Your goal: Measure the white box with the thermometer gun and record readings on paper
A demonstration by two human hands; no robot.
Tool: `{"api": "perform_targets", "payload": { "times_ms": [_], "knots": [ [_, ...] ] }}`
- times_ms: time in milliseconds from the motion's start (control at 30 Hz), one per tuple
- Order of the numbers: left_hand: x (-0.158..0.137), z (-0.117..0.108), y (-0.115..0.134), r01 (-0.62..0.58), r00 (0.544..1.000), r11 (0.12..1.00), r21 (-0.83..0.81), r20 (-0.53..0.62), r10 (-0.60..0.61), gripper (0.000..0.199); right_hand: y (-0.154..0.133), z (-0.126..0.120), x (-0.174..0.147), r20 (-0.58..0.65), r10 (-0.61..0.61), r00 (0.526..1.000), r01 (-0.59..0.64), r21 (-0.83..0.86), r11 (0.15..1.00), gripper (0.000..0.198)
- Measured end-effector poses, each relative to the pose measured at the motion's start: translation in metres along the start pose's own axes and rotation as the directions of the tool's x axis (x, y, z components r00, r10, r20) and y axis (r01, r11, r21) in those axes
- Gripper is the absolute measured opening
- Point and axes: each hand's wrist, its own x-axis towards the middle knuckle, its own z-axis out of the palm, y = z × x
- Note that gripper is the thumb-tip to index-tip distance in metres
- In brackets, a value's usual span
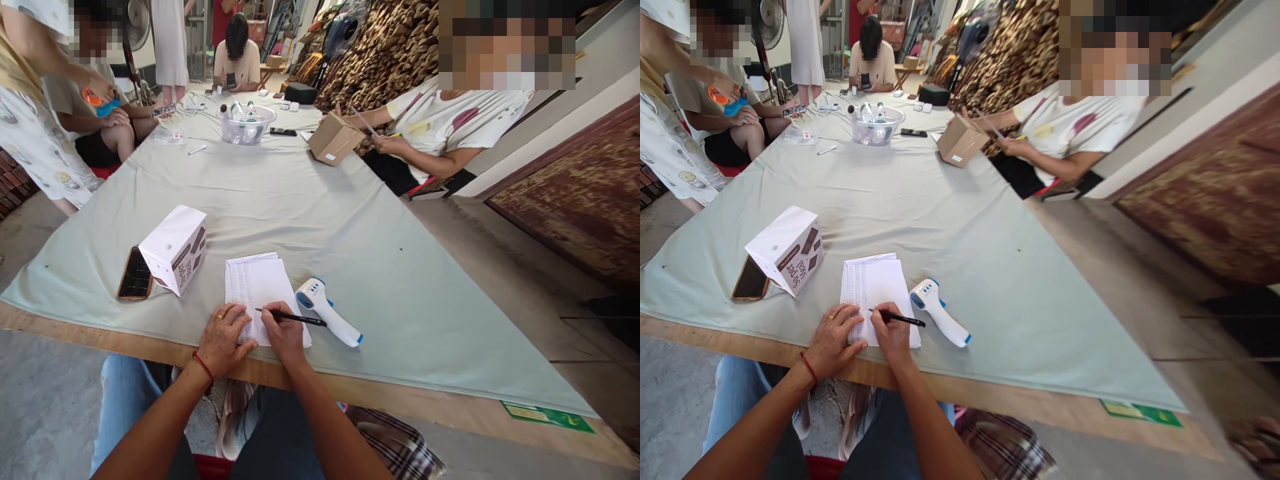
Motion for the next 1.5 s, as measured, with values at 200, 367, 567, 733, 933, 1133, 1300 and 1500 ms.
{"api": "perform_targets", "payload": {
  "times_ms": [200, 367, 567, 733, 933, 1133, 1300, 1500],
  "knots": [
    [0.0, 0.0, 0.001, -0.002, 1.0, 1.0, 0.001, -0.003, 0.002, 0.036, 0.001, -0.001, 0.0, 0.005, 0.005, 1.0, -0.005, -0.03, 1.0, 0.016],
    [0.0, -0.001, 0.001, 0.003, 1.0, 1.0, 0.002, 0.01, -0.004, 0.037, 0.003, 0.001, 0.001, 0.008, -0.013, 1.0, 0.013, -0.041, 0.999, 0.017],
    [0.0, -0.001, 0.0, 0.018, 1.0, 1.0, -0.008, 0.011, -0.018, 0.034, -0.001, -0.002, -0.003, -0.109, -0.128, 0.986, 0.121, -0.07, 0.99, 0.015],
    [0.0, 0.0, -0.001, 0.028, 1.0, 1.0, -0.004, -0.005, -0.028, 0.029, -0.004, -0.016, 0.017, 0.106, -0.369, 0.923, 0.382, -0.347, 0.856, 0.028],
    [-0.001, 0.0, -0.002, 0.043, 0.998, 0.999, -0.024, -0.054, -0.045, 0.025, 0.002, -0.023, 0.063, 0.513, -0.334, 0.791, 0.612, -0.68, 0.404, 0.045],
    [-0.002, 0.001, -0.006, 0.033, 0.992, 0.998, -0.053, -0.122, -0.04, 0.026, 0.0, -0.039, 0.06, 0.444, -0.357, 0.822, 0.555, -0.763, 0.33, 0.05],
    [-0.008, -0.002, -0.006, 0.04, 0.984, 0.991, -0.129, -0.17, -0.062, 0.018, 0.012, -0.075, 0.039, 0.173, -0.188, 0.967, 0.231, -0.904, 0.36, 0.043],
    [-0.027, -0.008, -0.006, 0.075, 0.9, 0.981, -0.178, -0.411, -0.143, 0.011, 0.03, -0.1, 0.031, 0.094, 0.005, 0.996, 0.086, -0.925, 0.369, 0.048]
  ]
}}
